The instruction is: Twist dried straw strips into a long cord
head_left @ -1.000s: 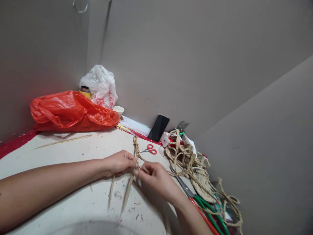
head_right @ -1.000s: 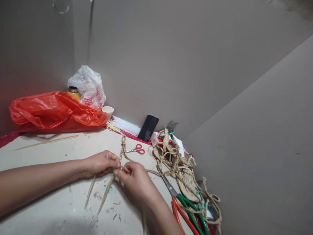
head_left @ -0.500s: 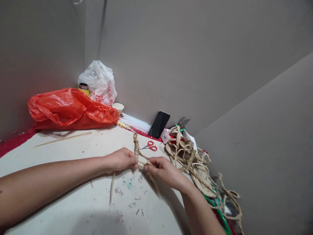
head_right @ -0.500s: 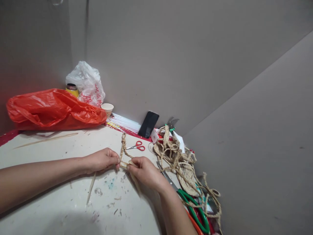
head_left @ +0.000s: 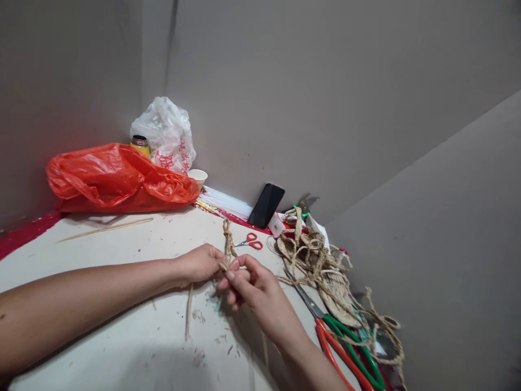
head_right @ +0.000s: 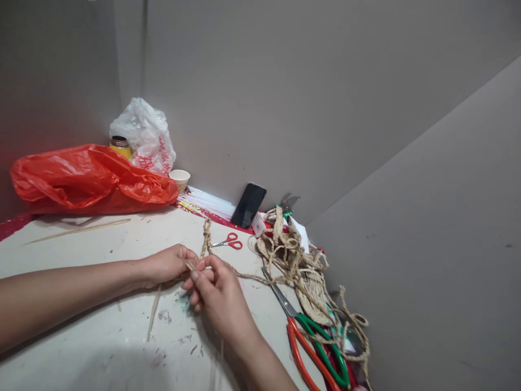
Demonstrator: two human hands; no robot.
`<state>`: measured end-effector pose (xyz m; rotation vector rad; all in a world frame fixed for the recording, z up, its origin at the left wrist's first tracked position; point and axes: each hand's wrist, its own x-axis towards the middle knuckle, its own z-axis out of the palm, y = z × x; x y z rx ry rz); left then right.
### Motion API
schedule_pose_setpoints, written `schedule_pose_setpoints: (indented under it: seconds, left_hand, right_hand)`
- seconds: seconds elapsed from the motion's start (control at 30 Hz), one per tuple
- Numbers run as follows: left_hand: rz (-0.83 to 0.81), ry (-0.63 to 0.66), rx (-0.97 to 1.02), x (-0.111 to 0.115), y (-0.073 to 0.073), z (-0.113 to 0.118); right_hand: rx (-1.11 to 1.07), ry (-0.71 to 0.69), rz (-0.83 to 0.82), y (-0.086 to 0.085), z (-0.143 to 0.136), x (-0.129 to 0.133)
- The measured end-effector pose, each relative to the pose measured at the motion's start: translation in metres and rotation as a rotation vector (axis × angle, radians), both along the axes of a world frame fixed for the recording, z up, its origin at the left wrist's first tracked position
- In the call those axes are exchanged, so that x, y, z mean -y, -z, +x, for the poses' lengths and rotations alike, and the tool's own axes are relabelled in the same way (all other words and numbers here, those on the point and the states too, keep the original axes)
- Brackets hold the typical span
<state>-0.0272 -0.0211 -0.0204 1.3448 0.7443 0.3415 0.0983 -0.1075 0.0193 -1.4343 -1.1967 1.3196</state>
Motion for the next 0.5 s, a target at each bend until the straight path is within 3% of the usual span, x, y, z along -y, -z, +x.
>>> schedule_pose_setpoints:
  seconds: [0.17,0.5]
  left_hand:
    - [-0.010,0.000,-0.012,-0.004,0.004,0.001]
    - [0.002,-0.002,0.006,-0.002,0.003,0.003]
  right_hand:
    - [0.073,0.237,0.054,0.036,0.006,-0.010]
    - [0.406,0.265,0.210,0.052,0.013,-0.009]
